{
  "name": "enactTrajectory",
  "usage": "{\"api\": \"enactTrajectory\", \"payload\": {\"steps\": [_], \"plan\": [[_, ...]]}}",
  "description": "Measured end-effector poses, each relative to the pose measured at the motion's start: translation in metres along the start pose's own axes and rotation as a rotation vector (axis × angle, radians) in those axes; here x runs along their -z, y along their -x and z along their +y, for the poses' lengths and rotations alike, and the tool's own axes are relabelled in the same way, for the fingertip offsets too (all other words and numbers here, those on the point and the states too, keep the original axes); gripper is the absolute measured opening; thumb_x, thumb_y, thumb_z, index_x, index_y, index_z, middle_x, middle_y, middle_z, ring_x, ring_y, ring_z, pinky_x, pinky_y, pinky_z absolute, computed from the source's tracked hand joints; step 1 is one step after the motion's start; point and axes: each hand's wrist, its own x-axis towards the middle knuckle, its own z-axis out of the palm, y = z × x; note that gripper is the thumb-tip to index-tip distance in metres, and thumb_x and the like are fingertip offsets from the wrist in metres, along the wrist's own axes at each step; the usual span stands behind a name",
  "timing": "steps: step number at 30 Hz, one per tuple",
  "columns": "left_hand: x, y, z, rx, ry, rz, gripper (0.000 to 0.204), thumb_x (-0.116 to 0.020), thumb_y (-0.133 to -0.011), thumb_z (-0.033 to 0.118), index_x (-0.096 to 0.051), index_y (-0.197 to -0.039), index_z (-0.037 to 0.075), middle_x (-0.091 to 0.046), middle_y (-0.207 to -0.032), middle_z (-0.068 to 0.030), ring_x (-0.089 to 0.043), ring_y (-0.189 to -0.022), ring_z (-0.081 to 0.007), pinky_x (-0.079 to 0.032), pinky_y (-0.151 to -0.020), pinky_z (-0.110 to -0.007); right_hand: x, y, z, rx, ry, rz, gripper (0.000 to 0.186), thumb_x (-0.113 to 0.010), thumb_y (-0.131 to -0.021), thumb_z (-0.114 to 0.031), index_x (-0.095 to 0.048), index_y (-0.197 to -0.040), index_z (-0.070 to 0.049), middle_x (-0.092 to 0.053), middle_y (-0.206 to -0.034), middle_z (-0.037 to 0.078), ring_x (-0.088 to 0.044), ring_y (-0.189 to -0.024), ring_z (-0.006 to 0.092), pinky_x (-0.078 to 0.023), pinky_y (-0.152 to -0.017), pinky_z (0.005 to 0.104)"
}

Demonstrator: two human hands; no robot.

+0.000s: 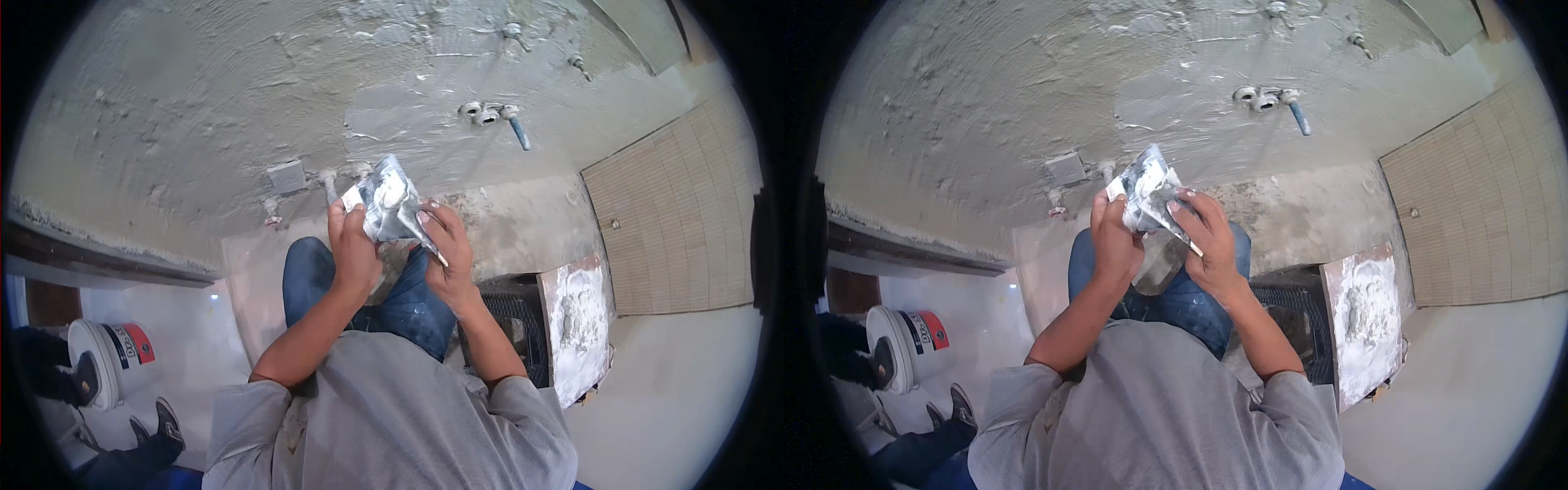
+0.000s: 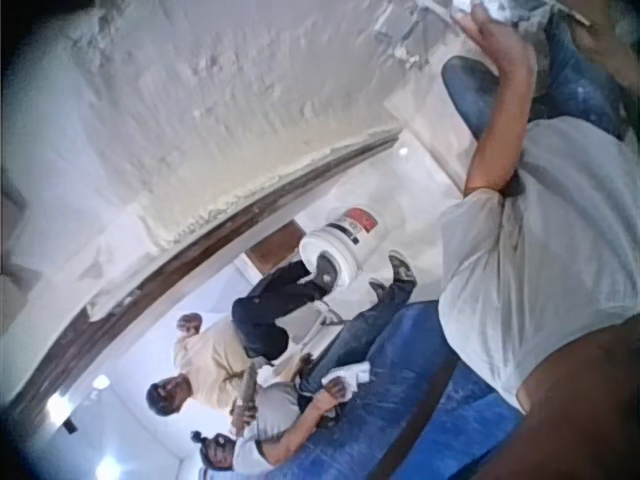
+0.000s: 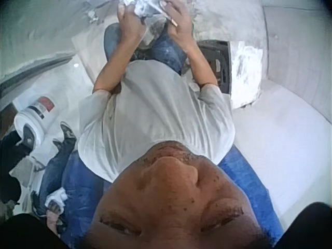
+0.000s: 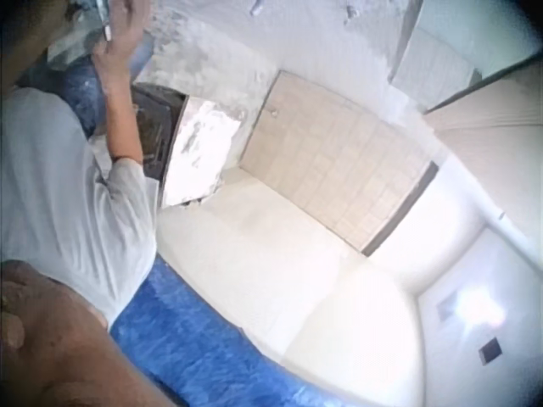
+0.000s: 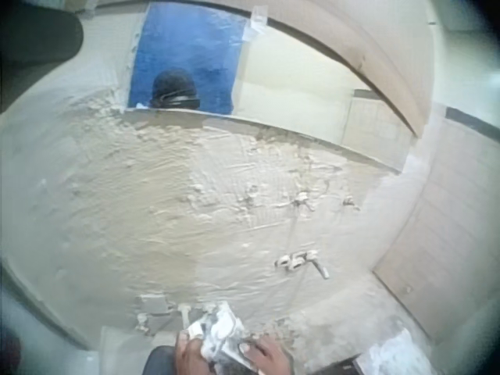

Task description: The person scoops plaster using putty knives and spreads it onto the wall surface.

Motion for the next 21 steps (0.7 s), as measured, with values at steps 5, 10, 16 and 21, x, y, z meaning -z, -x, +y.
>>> {"api": "enactTrajectory", "payload": {"steps": [5, 10, 16, 21], "plan": [[0.007, -0.005, 0.034, 0.018, -0.055, -0.06, 0.026, -0.047, -0.099, 0.012, -0.052, -0.123, 0.008, -0.067, -0.103, -0.0074, -0.069, -0.082, -0.0168, -0.057, -0.059, -0.034, 0.034, -0.007, 0.022, -0.041, 0.329, -0.166, 0.068, -0.055, -0.073, 0.017, -0.068, -0.131, -0.017, -0.063, -0.129, 0.015, -0.06, -0.119, 0.0358, -0.05, -0.1, 0.0437], [0.021, -0.022, 0.07, 0.146, -0.301, -0.253, 0.026, -0.047, -0.1, 0.009, -0.055, -0.124, 0.002, -0.068, -0.103, -0.0078, -0.07, -0.082, -0.0159, -0.056, -0.064, -0.033, 0.086, -0.053, 0.005, 0.131, 0.309, -0.427, 0.066, -0.061, -0.072, 0.01, -0.069, -0.129, -0.022, -0.066, -0.123, 0.008, -0.062, -0.114, 0.0325, -0.053, -0.094, 0.0414], [0.013, -0.021, 0.073, 0.196, -0.365, -0.385, 0.029, -0.049, -0.099, 0.011, -0.051, -0.126, 0.001, -0.068, -0.101, -0.008, -0.067, -0.073, -0.0111, -0.05, -0.051, -0.026, 0.093, -0.094, -0.04, 0.372, 0.511, -0.639, 0.052, -0.072, -0.075, -0.011, -0.071, -0.125, -0.026, -0.068, -0.124, 0.002, -0.063, -0.112, 0.0275, -0.055, -0.09, 0.0391], [0.01, -0.02, 0.076, 0.165, -0.326, -0.391, 0.03, -0.049, -0.098, 0.011, -0.049, -0.126, 0.0, -0.068, -0.101, -0.008, -0.067, -0.073, -0.011, -0.05, -0.05, -0.027, 0.085, -0.101, -0.048, 0.378, 0.534, -0.726, 0.055, -0.07, -0.077, -0.008, -0.069, -0.128, -0.026, -0.067, -0.124, 0.001, -0.063, -0.108, 0.0256, -0.056, -0.091, 0.0384]]}}
